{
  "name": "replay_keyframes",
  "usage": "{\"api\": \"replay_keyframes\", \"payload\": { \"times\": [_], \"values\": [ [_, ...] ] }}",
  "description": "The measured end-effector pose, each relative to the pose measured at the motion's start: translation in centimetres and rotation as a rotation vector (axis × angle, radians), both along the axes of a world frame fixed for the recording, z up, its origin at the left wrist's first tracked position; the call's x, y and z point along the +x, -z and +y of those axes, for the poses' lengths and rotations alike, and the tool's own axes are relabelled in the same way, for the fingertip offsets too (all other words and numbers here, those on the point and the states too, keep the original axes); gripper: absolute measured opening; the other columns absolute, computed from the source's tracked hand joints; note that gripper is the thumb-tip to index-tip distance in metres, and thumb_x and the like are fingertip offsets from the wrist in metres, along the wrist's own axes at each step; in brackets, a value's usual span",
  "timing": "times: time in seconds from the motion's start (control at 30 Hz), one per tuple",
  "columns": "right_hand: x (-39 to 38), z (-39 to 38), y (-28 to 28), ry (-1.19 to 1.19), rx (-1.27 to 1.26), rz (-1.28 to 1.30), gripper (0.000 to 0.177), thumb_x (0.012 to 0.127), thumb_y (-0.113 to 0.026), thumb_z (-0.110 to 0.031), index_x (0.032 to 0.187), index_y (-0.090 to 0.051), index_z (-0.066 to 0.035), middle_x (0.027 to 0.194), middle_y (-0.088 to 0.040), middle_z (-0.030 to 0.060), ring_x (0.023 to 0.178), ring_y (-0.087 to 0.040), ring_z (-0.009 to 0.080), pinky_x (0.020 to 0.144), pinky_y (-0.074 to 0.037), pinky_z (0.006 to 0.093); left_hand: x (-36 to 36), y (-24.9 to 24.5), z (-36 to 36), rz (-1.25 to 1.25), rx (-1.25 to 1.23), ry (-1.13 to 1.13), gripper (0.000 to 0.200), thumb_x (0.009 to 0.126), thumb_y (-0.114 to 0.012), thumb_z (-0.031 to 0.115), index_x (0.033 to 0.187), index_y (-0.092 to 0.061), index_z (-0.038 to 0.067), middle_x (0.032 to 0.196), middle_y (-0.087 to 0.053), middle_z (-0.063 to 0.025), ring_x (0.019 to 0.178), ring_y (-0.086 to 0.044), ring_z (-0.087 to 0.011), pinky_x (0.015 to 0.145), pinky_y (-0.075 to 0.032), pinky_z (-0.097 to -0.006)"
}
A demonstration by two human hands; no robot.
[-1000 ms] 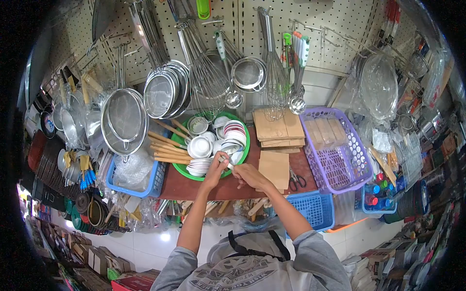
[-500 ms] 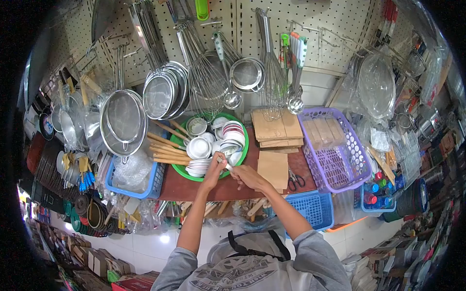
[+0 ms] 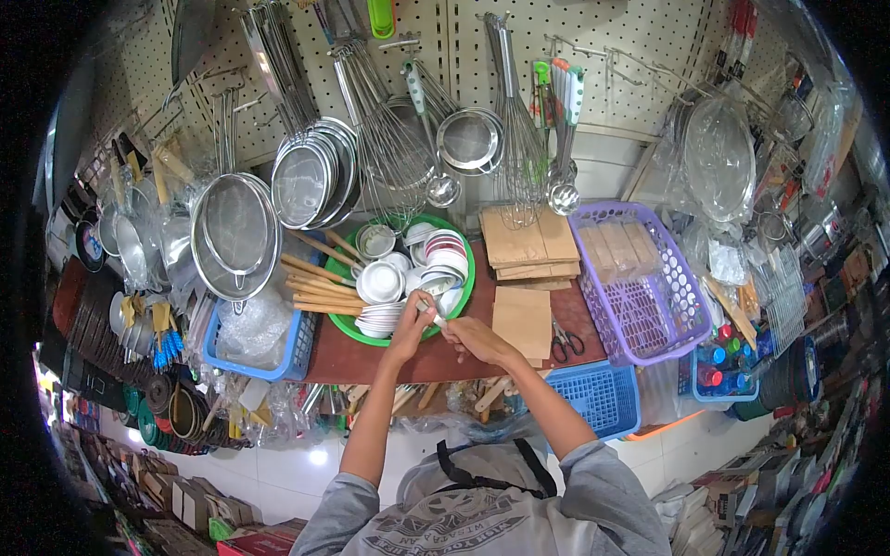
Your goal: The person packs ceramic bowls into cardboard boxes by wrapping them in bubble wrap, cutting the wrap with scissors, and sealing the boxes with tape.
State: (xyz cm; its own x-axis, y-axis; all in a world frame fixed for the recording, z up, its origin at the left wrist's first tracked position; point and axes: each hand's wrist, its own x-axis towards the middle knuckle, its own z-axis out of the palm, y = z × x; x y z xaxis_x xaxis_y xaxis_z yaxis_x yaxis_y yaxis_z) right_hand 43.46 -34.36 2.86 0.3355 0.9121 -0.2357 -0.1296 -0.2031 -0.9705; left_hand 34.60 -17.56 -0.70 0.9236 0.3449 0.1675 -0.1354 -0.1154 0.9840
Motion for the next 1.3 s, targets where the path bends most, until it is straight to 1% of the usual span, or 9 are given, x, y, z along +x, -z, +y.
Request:
{"api": "replay_keyframes", "payload": {
  "times": [0.17, 0.37, 0.47, 0.57, 0.7, 0.97, 1.1, 1.2, 1.3],
  "values": [
    [-0.8, 0.0, -0.4, 0.024, 0.031, -0.078, 0.038, 0.1, -0.038, -0.033, 0.071, -0.041, -0.008, 0.068, -0.042, -0.0013, 0.059, -0.046, 0.0115, 0.056, -0.048, 0.03, 0.2, 1.0, 0.4, 0.004, 0.008, 0.005, 0.021, 0.095, -0.058, 0.025, 0.098, -0.045, 0.008, 0.084, -0.041, -0.0018, 0.075, -0.037, -0.0123, 0.071, -0.035, -0.0278],
    [-0.8, 0.3, -0.7, 0.028, 0.032, -0.16, 0.039, 0.099, -0.037, -0.03, 0.07, -0.041, -0.005, 0.067, -0.044, 0.001, 0.058, -0.048, 0.0141, 0.056, -0.047, 0.0311, -0.2, 0.4, 0.1, 0.044, 0.026, -0.02, 0.023, 0.095, -0.055, 0.028, 0.098, -0.044, 0.008, 0.084, -0.047, -0.0044, 0.079, -0.045, -0.0145, 0.075, -0.038, -0.0293],
    [-0.9, 0.2, -1.1, 0.035, 0.015, -0.144, 0.04, 0.099, -0.038, -0.03, 0.069, -0.041, -0.005, 0.066, -0.044, 0.0014, 0.058, -0.05, 0.0148, 0.056, -0.047, 0.0316, 0.0, 1.2, 0.6, 0.058, 0.033, -0.011, 0.024, 0.095, -0.055, 0.029, 0.098, -0.044, 0.009, 0.083, -0.049, -0.0054, 0.08, -0.047, -0.0158, 0.075, -0.039, -0.03],
    [-1.0, 0.2, -1.0, 0.048, 0.01, -0.142, 0.039, 0.098, -0.038, -0.031, 0.069, -0.041, -0.005, 0.066, -0.045, 0.0013, 0.057, -0.052, 0.0153, 0.056, -0.047, 0.0313, -0.3, 0.2, 0.4, 0.117, 0.01, -0.017, 0.025, 0.095, -0.055, 0.031, 0.098, -0.044, 0.009, 0.083, -0.049, -0.0057, 0.078, -0.046, -0.0165, 0.074, -0.039, -0.0306],
    [-0.8, 0.2, 0.1, 0.031, 0.031, -0.099, 0.039, 0.097, -0.038, -0.032, 0.067, -0.039, -0.007, 0.065, -0.045, 0.0007, 0.056, -0.054, 0.0151, 0.055, -0.045, 0.03, -0.1, 0.5, 0.3, 0.044, 0.068, -0.029, 0.026, 0.095, -0.055, 0.032, 0.097, -0.044, 0.009, 0.082, -0.048, -0.005, 0.078, -0.045, -0.0162, 0.073, -0.038, -0.0308],
    [-1.2, -0.1, 0.3, 0.085, 0.025, -0.029, 0.034, 0.094, -0.039, -0.03, 0.067, -0.038, -0.009, 0.065, -0.045, 0.0003, 0.056, -0.053, 0.0139, 0.055, -0.043, 0.029, 0.1, 1.4, 0.3, 0.042, 0.045, -0.04, 0.027, 0.093, -0.061, 0.029, 0.098, -0.046, 0.007, 0.084, -0.045, -0.0027, 0.076, -0.041, -0.0133, 0.071, -0.037, -0.0286],
    [-0.7, 0.0, 1.0, 0.05, 0.032, -0.009, 0.035, 0.096, -0.039, -0.03, 0.068, -0.039, -0.009, 0.068, -0.045, 0.0004, 0.056, -0.052, 0.0137, 0.052, -0.043, 0.0287, 0.2, 1.8, 0.5, 0.031, 0.069, -0.04, 0.026, 0.094, -0.059, 0.029, 0.096, -0.047, 0.007, 0.082, -0.045, -0.0028, 0.076, -0.042, -0.0132, 0.071, -0.037, -0.0283],
    [-0.7, -0.6, -0.1, -0.004, 0.029, -0.027, 0.032, 0.097, -0.044, -0.031, 0.078, -0.05, -0.007, 0.074, -0.051, 0.001, 0.057, -0.054, 0.0124, 0.051, -0.045, 0.0284, 0.0, 1.2, 0.3, 0.042, 0.056, -0.019, 0.026, 0.096, -0.054, 0.03, 0.092, -0.048, 0.006, 0.078, -0.045, -0.0029, 0.074, -0.042, -0.0137, 0.07, -0.038, -0.0286],
    [-1.3, -1.2, -2.6, 0.003, -0.008, -0.072, 0.02, 0.094, -0.055, -0.027, 0.095, -0.058, -0.007, 0.083, -0.058, 0.0013, 0.06, -0.057, 0.0112, 0.05, -0.047, 0.0285, -0.1, 0.3, 0.2, 0.041, 0.026, 0.003, 0.03, 0.099, -0.047, 0.033, 0.087, -0.048, 0.005, 0.075, -0.045, -0.0031, 0.072, -0.042, -0.0144, 0.069, -0.038, -0.0297]
  ]
}}
